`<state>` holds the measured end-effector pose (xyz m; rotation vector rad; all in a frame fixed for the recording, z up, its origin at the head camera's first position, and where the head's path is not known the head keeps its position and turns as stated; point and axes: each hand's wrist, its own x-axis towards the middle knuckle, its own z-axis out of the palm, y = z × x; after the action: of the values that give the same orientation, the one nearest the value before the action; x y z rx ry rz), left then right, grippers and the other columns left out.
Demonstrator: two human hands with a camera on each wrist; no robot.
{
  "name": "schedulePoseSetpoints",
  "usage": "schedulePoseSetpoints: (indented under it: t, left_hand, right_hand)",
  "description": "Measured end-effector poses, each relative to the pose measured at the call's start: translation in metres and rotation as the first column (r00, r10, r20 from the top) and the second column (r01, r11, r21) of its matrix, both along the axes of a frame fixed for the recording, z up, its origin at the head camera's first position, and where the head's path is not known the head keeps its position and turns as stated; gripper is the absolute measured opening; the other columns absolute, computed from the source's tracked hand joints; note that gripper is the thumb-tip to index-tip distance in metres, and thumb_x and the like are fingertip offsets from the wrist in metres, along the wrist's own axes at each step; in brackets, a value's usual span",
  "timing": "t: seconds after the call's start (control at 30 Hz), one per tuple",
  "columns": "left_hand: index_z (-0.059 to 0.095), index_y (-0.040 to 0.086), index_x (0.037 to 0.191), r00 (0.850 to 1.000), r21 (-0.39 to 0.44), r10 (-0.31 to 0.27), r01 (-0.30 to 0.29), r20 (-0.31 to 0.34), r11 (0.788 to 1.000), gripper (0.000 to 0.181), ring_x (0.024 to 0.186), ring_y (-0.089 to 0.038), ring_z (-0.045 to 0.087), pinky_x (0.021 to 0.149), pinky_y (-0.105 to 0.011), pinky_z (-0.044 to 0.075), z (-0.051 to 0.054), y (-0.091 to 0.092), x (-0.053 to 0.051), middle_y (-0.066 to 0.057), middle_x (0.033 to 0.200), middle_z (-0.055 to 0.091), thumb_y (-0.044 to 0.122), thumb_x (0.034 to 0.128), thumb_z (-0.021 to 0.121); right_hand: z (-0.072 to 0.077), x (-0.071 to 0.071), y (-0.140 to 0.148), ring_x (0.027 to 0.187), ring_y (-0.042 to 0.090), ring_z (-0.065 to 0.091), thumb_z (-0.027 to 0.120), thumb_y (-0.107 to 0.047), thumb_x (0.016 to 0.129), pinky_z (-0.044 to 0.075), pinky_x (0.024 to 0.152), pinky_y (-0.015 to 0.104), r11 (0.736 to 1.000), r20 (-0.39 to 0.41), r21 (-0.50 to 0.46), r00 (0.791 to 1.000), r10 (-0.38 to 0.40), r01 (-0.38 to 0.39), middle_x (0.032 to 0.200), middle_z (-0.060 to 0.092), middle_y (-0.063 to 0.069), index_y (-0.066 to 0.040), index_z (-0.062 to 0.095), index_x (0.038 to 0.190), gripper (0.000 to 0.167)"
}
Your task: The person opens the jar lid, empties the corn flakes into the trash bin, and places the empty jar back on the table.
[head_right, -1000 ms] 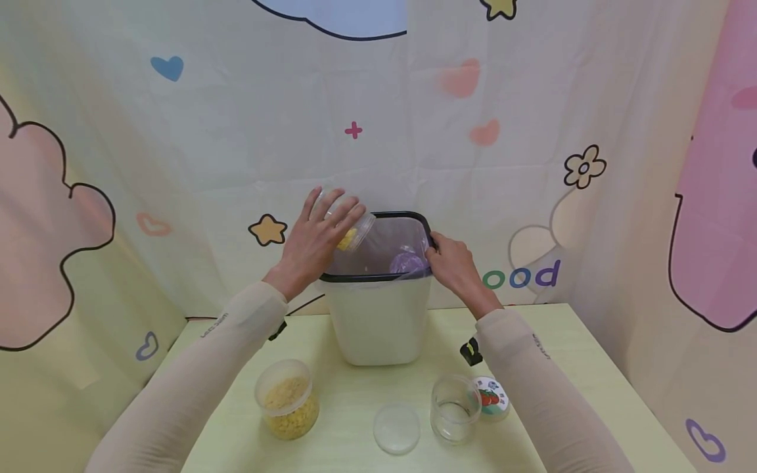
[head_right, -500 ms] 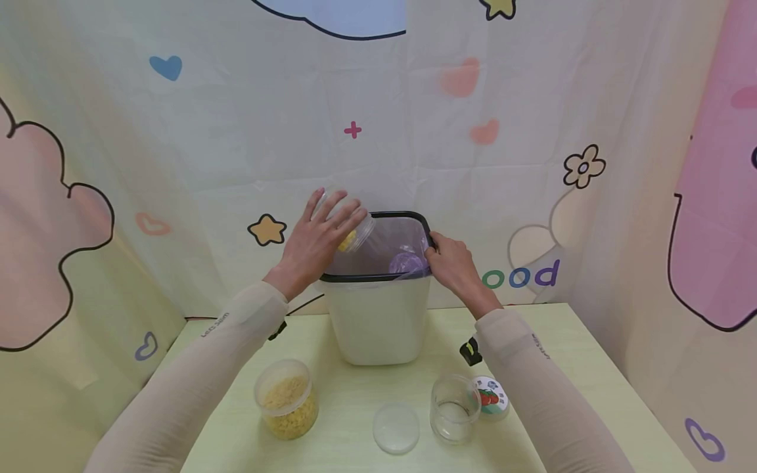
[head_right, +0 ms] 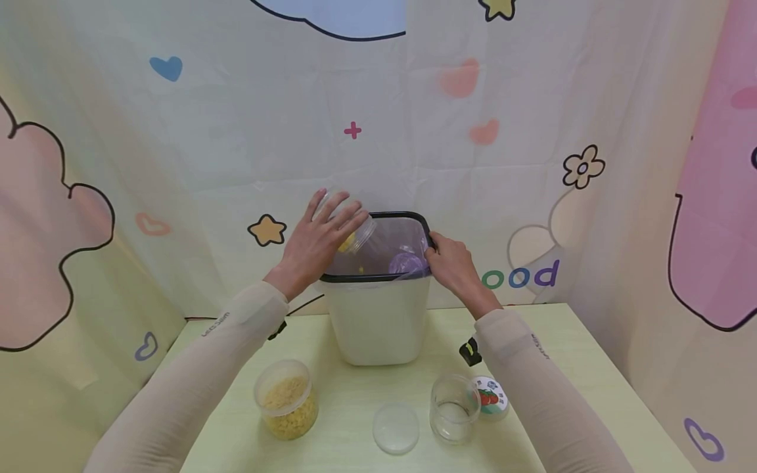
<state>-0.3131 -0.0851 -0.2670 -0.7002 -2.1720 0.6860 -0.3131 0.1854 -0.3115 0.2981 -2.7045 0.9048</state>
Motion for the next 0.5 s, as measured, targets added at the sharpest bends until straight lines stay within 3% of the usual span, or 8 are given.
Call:
schedulePoseSetpoints:
  t: [0.23, 0.5]
  left_hand:
    - [0.022, 0.028, 0.156, 1.000, -0.059, 0.020, -0.021, -0.016, 0.998, 0.092, 0.153, -0.024, 0.015, 0.125, -0.053, -0.003, 0.0017, 0.0000, 0.0011, 0.002, 0.162, 0.026, 0.013, 0.0836, 0.076]
    - [0.022, 0.028, 0.156, 0.999, -0.106, 0.022, -0.025, -0.032, 0.994, 0.093, 0.153, -0.024, 0.014, 0.125, -0.053, -0.003, 0.0036, 0.0003, 0.0010, 0.003, 0.162, 0.025, 0.015, 0.0826, 0.077]
  right_hand:
    - [-0.0008, -0.0015, 0.0003, 0.106, 0.036, 0.057, 0.038, -0.018, 0.099, 0.046, 0.093, 0.050, 1.000, -0.003, 0.004, 1.000, -0.001, 0.001, 0.141, 0.052, 0.027, 0.000, 0.038, 0.149, 0.053]
    - [-0.0011, 0.0005, -0.0010, 0.096, 0.033, 0.057, 0.036, -0.020, 0.097, 0.046, 0.082, 0.043, 1.000, -0.017, -0.016, 1.000, 0.001, -0.002, 0.136, 0.056, 0.026, 0.001, 0.039, 0.148, 0.056]
